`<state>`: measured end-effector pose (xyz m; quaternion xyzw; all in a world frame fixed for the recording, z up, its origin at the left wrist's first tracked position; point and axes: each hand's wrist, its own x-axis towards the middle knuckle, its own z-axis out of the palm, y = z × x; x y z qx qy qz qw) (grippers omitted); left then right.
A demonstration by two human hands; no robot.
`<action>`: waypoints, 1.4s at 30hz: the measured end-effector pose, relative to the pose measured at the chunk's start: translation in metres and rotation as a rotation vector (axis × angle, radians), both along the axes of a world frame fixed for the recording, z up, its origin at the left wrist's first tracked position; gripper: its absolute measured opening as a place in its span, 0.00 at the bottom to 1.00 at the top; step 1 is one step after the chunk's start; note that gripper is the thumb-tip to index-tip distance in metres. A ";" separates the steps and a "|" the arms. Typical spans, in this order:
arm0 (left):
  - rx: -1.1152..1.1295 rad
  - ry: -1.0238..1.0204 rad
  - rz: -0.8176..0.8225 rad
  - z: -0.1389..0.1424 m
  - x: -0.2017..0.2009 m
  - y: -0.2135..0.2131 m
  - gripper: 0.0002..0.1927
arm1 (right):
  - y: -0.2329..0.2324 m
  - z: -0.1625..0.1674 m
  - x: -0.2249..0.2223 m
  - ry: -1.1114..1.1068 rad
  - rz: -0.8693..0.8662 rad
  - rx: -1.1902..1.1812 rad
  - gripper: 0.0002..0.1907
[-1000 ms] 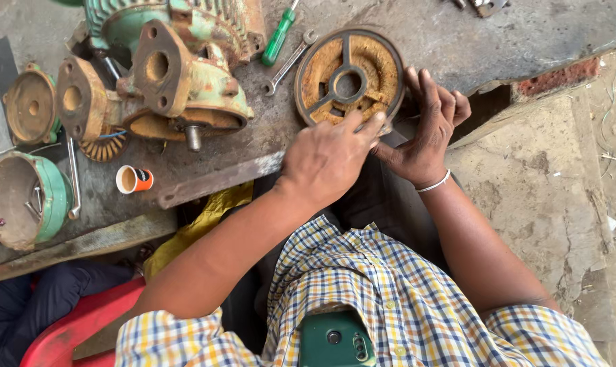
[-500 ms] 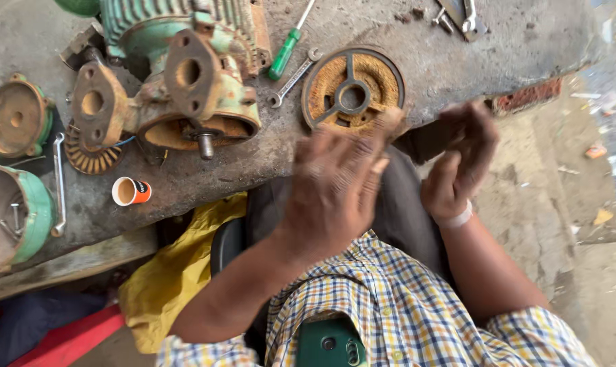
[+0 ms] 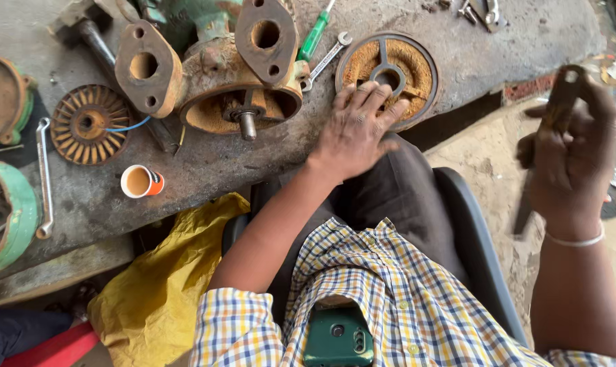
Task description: The person sits at a workbench and scrapes rust and sand from a circular metal pump cover plate, holding the plate steady with one hand while working a small scraper around its ribs and rim. He turns the plate and continues scraping its surface, then sets it on the bench and keeps cleaning the edges.
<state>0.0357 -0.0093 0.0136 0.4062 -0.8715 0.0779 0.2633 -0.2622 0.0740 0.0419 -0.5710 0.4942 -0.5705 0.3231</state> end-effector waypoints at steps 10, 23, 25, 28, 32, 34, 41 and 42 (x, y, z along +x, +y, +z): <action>0.061 -0.007 0.214 -0.011 -0.055 -0.003 0.29 | -0.023 0.015 0.050 1.097 -0.237 0.159 0.13; 0.043 0.089 0.212 -0.011 -0.064 -0.012 0.27 | -0.047 0.029 0.077 1.215 -0.308 0.332 0.15; 0.026 0.094 0.216 -0.011 -0.064 -0.012 0.27 | -0.051 0.032 0.079 1.222 -0.311 0.367 0.15; 0.018 0.096 0.219 -0.011 -0.065 -0.011 0.27 | -0.054 0.034 0.081 1.250 -0.306 0.406 0.16; 0.028 0.077 0.204 -0.010 -0.062 -0.012 0.26 | -0.057 0.030 0.081 1.266 -0.324 0.382 0.16; 0.037 0.091 0.206 -0.010 -0.062 -0.011 0.26 | -0.059 0.029 0.079 1.298 -0.312 0.315 0.15; 0.040 0.106 0.203 -0.006 -0.062 -0.011 0.26 | -0.066 0.030 0.077 1.262 -0.302 0.318 0.15; 0.042 0.100 0.201 -0.006 -0.062 -0.010 0.27 | -0.066 0.031 0.077 1.268 -0.303 0.290 0.14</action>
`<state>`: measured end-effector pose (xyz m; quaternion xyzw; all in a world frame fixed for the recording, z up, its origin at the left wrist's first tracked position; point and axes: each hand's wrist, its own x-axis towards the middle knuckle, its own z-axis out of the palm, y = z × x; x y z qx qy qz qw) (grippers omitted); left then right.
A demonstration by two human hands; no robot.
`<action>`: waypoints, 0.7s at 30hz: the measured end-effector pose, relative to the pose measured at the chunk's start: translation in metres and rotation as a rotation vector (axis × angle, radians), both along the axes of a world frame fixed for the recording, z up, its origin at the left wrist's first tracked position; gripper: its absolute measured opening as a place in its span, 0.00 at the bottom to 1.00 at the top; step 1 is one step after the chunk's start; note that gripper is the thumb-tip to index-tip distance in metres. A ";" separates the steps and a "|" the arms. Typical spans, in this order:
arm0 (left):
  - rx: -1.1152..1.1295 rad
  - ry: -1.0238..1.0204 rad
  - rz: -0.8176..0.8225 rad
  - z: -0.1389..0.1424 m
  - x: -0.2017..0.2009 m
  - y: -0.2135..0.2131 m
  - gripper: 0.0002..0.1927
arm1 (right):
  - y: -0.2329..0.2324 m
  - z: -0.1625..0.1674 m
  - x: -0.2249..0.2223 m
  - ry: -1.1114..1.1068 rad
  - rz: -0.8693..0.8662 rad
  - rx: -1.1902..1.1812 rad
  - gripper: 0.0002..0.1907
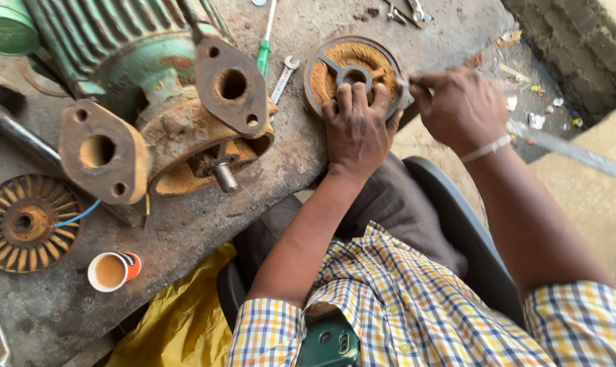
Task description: The person sits at a workbench and scrapes rust and sand from a circular metal pump cover plate, holding the plate steady with one hand while working a small scraper around its ribs and rim. He turns the plate and continues scraping its surface, then sets it on the bench and keeps cleaning the edges.
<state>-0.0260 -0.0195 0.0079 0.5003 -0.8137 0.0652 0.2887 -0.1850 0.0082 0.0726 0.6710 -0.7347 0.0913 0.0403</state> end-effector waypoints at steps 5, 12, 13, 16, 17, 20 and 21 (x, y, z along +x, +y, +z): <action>-0.013 0.000 -0.006 -0.002 0.000 0.000 0.27 | -0.003 -0.001 -0.001 -0.027 -0.024 0.018 0.14; -0.022 0.056 -0.025 0.000 0.000 0.000 0.26 | -0.011 0.003 0.000 -0.063 -0.043 0.073 0.14; -0.027 0.052 -0.014 0.001 0.000 -0.001 0.27 | -0.012 0.004 0.001 -0.049 -0.012 0.034 0.14; 0.015 0.025 -0.039 0.004 0.001 0.001 0.29 | -0.010 0.006 0.002 -0.055 -0.007 0.038 0.15; 0.017 0.031 -0.041 0.004 0.002 0.001 0.29 | -0.010 0.006 0.000 -0.060 -0.016 0.072 0.15; -0.020 0.065 -0.039 0.001 0.003 -0.001 0.29 | -0.017 -0.002 -0.005 -0.073 -0.056 0.081 0.15; -0.025 0.081 -0.037 -0.001 0.002 -0.001 0.30 | -0.018 -0.006 -0.007 -0.075 -0.074 0.082 0.14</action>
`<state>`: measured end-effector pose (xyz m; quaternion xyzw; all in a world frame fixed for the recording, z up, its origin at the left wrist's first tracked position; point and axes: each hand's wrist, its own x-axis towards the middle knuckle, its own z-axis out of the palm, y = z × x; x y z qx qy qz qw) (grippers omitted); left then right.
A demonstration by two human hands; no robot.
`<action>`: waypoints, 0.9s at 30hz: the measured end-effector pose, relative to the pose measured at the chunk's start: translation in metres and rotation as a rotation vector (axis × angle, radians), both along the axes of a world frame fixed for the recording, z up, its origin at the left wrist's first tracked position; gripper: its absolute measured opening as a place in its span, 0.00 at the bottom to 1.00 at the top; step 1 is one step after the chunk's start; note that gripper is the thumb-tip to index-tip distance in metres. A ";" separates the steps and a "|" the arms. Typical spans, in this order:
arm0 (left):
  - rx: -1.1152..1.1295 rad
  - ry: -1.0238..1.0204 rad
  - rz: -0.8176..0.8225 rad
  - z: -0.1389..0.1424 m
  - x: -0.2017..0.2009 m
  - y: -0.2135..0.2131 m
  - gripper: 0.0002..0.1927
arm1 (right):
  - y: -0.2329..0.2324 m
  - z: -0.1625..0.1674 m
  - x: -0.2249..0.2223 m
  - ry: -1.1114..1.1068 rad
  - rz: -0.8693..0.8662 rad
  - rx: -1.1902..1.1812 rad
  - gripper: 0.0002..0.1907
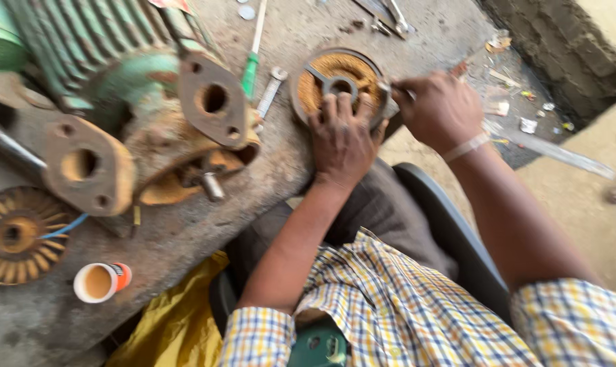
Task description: The person sits at a workbench and scrapes rust and sand from a circular metal pump cover plate, holding the plate steady with one hand while working a small scraper around its ribs and rim. He turns the plate and continues scraping its surface, then sets it on the bench and keeps cleaning the edges.
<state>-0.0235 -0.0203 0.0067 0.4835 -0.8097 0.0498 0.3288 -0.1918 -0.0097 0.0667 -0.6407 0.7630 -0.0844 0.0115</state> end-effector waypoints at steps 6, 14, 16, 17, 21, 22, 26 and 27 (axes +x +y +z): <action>0.081 0.014 -0.073 -0.004 -0.004 0.003 0.23 | -0.002 -0.004 -0.001 -0.186 0.077 -0.138 0.13; 0.032 -0.141 0.027 0.006 0.004 0.014 0.27 | 0.006 0.037 0.004 -0.290 0.008 -0.085 0.15; 0.010 -0.152 0.041 0.006 0.004 0.014 0.28 | 0.008 0.039 0.005 -0.330 -0.007 -0.083 0.15; -0.002 -0.158 0.051 0.006 0.004 0.014 0.29 | 0.007 0.040 0.004 -0.345 -0.016 -0.074 0.15; 0.078 -0.176 -0.042 0.004 0.008 0.008 0.29 | -0.022 0.042 0.006 -0.290 0.182 -0.276 0.20; 0.084 -0.171 -0.073 0.004 0.010 0.007 0.29 | -0.035 0.044 0.006 -0.267 0.191 -0.209 0.22; 0.083 -0.064 -0.074 -0.001 0.013 0.008 0.27 | -0.086 0.054 0.027 -0.105 0.184 0.036 0.28; 0.106 -0.052 -0.068 -0.001 0.014 0.008 0.28 | -0.096 0.053 0.031 0.152 0.553 -0.189 0.28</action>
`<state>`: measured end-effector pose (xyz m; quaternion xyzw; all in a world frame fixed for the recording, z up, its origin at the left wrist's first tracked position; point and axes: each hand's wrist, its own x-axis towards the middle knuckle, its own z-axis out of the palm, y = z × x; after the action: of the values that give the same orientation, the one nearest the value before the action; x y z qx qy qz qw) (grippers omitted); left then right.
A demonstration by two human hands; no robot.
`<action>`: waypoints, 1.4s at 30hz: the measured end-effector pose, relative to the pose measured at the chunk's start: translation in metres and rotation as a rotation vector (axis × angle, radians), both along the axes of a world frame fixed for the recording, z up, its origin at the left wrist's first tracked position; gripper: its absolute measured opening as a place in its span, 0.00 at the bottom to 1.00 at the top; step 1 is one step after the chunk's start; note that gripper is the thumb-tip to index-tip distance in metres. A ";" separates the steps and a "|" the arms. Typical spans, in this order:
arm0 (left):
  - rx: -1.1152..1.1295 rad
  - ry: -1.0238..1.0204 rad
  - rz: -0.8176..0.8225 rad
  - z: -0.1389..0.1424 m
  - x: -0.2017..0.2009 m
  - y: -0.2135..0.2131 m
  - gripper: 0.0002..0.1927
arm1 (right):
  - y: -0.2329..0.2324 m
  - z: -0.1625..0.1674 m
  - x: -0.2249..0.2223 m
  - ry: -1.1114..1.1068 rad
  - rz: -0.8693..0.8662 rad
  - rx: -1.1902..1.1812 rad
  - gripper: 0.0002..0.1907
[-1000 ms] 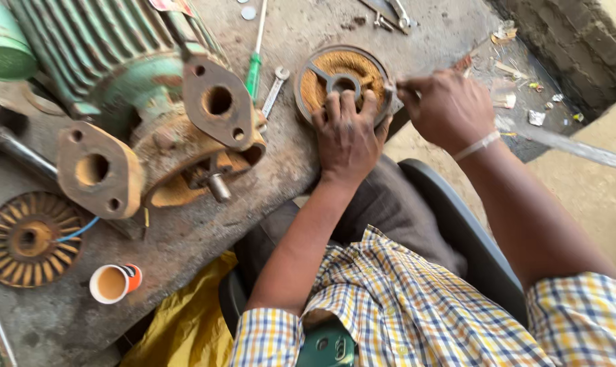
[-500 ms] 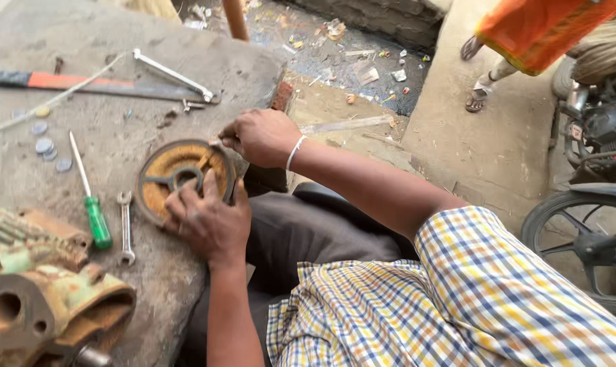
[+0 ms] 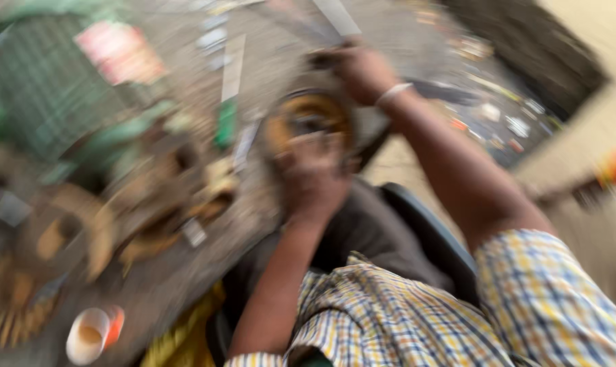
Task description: The person sits at a workbench and scrapes rust and sand from a circular metal pump cover plate, holding the plate steady with one hand while working a small scraper around its ribs and rim. He turns the plate and continues scraping its surface, then sets it on the bench and keeps cleaning the edges.
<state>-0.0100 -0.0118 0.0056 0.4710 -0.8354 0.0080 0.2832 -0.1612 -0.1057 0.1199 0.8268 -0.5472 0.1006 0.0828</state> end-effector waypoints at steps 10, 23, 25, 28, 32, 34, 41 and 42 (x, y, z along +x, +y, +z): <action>0.010 -0.009 -0.003 0.023 0.006 0.009 0.28 | -0.068 0.018 0.055 -0.439 0.065 0.088 0.10; -0.016 0.080 0.018 0.018 0.007 0.009 0.31 | -0.128 0.057 0.155 -0.009 0.139 0.230 0.19; -0.029 0.087 0.015 0.018 0.006 0.009 0.32 | -0.128 0.063 0.152 -0.001 0.102 0.291 0.13; -0.047 0.092 0.010 0.016 0.004 0.008 0.30 | -0.126 0.065 0.144 0.006 0.176 0.176 0.12; -0.074 0.019 0.059 0.010 0.001 0.004 0.28 | -0.109 0.060 0.127 -0.187 0.211 0.149 0.11; -0.079 -0.021 0.068 0.010 -0.004 0.003 0.28 | -0.095 0.055 0.099 -0.290 0.264 0.129 0.07; -0.023 -0.074 0.019 0.017 -0.009 0.007 0.29 | 0.016 0.036 -0.075 -0.703 -0.286 0.043 0.08; -0.050 -0.081 0.025 0.017 -0.008 0.008 0.29 | 0.037 0.034 -0.104 -0.836 -0.396 0.009 0.13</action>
<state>-0.0185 -0.0039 0.0224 0.4734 -0.8398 0.0517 0.2607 -0.2655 -0.0688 0.1535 0.5951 -0.6815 0.4054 -0.1308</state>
